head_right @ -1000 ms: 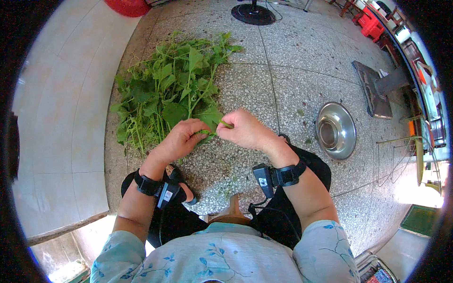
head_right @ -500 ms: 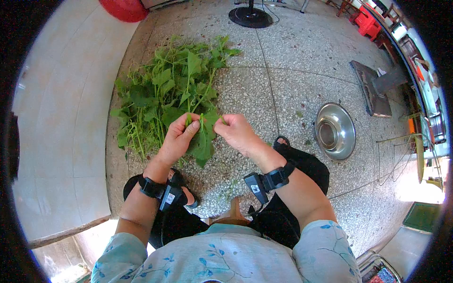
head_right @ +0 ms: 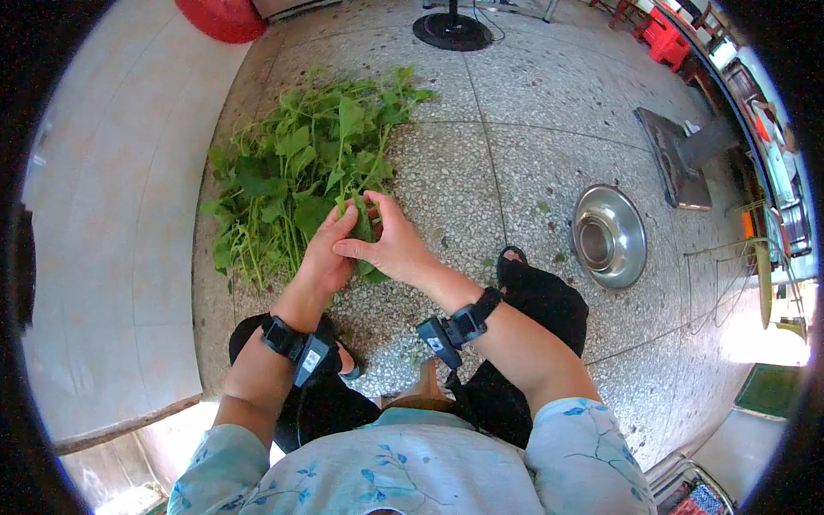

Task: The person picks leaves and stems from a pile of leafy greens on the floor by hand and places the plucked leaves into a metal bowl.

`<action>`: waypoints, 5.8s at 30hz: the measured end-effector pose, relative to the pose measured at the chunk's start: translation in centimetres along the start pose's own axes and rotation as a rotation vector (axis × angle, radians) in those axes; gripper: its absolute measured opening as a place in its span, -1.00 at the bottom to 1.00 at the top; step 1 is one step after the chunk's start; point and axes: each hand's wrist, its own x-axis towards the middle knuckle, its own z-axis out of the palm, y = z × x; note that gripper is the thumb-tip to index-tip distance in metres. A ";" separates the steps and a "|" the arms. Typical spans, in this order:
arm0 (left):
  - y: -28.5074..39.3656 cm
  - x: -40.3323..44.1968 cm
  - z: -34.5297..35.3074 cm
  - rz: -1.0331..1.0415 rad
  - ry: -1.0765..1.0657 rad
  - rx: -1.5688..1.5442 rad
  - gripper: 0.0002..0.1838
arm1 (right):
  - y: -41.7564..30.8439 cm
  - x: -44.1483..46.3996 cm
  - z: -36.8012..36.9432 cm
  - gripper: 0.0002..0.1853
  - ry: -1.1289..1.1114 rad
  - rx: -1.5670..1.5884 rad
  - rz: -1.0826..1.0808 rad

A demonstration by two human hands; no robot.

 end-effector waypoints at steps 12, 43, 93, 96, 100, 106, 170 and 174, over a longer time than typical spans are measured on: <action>2.2 -0.6 1.6 -0.077 -0.211 -0.179 -0.36 | -2.6 1.3 -3.2 -0.73 0.084 0.513 0.219; -4.4 -4.0 -11.3 -0.480 0.530 0.669 -0.66 | 26.7 -17.6 -38.3 -0.66 1.864 0.800 0.367; -2.3 -8.1 -2.7 0.366 -0.103 1.439 -0.71 | 1.9 -3.4 -0.5 -0.78 -0.018 0.597 0.649; -3.5 -10.4 -1.3 0.169 -0.192 1.581 -0.63 | 5.4 -2.7 0.6 -0.82 -0.021 0.674 0.698; -3.9 -10.6 -1.5 0.494 -0.226 1.338 -0.53 | 3.1 -1.8 1.3 -0.86 0.124 0.904 0.694; -3.2 -7.6 -2.2 -0.058 -0.405 0.587 -0.81 | 0.1 -0.9 0.3 -0.84 0.010 1.181 0.558; -1.9 -2.4 -10.8 -0.237 -0.389 2.086 -0.71 | 4.5 -2.6 -6.4 -0.73 0.137 0.536 0.669; -1.0 -1.0 -7.7 -0.410 -0.118 1.103 -0.56 | 5.7 -2.5 -4.2 -0.69 -0.032 0.474 0.528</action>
